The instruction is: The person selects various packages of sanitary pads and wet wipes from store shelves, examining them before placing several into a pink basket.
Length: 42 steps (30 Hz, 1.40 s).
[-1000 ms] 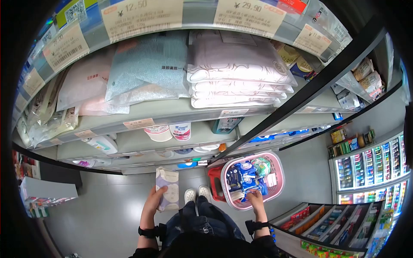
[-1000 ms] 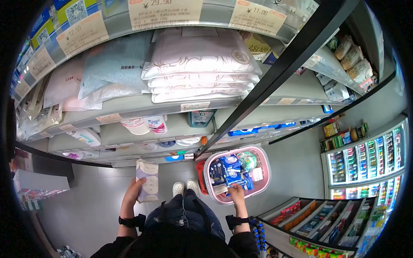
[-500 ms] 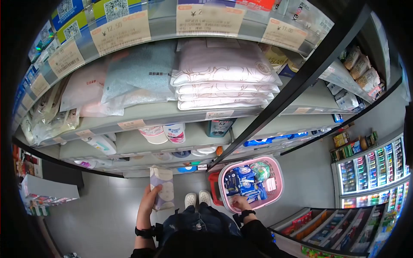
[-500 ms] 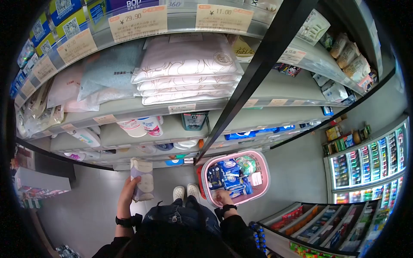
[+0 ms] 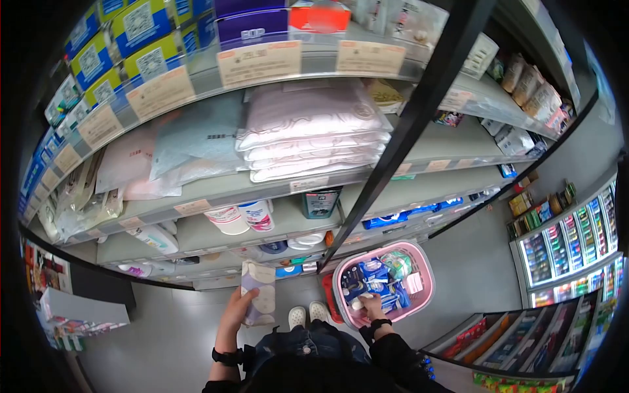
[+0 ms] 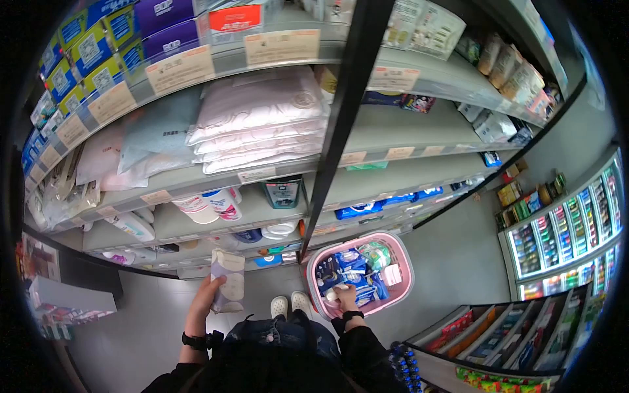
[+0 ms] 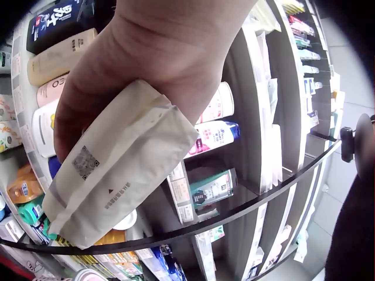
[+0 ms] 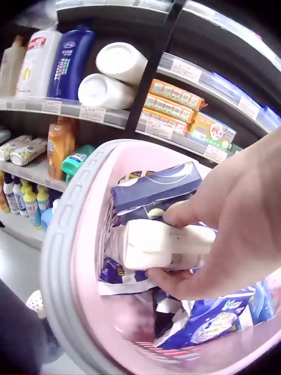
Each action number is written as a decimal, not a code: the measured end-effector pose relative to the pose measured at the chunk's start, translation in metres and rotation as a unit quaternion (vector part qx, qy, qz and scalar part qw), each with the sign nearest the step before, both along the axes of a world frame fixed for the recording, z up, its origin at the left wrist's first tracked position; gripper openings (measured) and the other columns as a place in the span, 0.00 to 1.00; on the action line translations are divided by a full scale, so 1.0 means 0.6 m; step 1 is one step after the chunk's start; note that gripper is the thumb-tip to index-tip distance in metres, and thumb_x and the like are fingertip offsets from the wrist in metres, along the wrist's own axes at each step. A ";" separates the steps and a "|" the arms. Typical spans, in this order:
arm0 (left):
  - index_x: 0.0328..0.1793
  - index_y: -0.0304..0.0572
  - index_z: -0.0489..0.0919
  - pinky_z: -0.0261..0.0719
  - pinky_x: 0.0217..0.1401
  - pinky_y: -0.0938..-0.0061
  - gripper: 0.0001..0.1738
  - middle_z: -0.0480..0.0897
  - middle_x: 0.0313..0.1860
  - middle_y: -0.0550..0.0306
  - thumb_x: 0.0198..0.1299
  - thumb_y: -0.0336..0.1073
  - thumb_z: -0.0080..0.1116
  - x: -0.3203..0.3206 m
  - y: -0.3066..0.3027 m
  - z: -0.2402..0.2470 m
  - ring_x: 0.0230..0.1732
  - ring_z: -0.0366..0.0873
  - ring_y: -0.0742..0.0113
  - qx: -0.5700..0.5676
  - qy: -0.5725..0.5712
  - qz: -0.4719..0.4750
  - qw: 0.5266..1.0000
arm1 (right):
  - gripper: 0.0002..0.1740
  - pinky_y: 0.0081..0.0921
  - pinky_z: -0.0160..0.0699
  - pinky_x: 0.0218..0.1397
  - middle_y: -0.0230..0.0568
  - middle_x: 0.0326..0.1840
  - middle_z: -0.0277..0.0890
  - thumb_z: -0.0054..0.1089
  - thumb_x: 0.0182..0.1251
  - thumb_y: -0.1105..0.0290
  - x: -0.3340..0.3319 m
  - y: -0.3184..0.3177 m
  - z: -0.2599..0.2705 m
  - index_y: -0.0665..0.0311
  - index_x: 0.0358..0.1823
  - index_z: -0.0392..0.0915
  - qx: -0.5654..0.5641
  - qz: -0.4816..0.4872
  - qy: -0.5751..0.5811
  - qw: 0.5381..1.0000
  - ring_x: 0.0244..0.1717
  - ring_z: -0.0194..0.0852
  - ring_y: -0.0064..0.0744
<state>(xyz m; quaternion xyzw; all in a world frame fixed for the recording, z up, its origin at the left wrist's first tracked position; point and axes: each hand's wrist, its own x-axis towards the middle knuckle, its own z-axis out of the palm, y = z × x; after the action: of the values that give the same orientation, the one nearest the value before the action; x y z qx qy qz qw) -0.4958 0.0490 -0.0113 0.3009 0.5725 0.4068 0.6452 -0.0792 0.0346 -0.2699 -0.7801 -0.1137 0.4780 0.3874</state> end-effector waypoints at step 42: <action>0.68 0.31 0.68 0.69 0.61 0.72 0.30 0.78 0.58 0.52 0.62 0.37 0.60 -0.032 -0.078 0.034 0.57 0.74 0.65 0.048 -0.031 0.038 0.998 | 0.17 0.33 0.71 0.50 0.46 0.45 0.69 0.66 0.55 0.76 -0.119 0.288 0.633 0.68 0.47 0.74 0.517 0.083 -0.400 0.753 0.44 0.70 0.42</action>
<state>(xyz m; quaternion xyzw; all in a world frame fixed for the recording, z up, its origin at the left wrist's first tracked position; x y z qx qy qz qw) -0.5151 0.0019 0.0092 0.2966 0.5435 0.4672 0.6311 -0.1508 0.2076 0.1101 -0.5686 -0.5518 0.0211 0.6097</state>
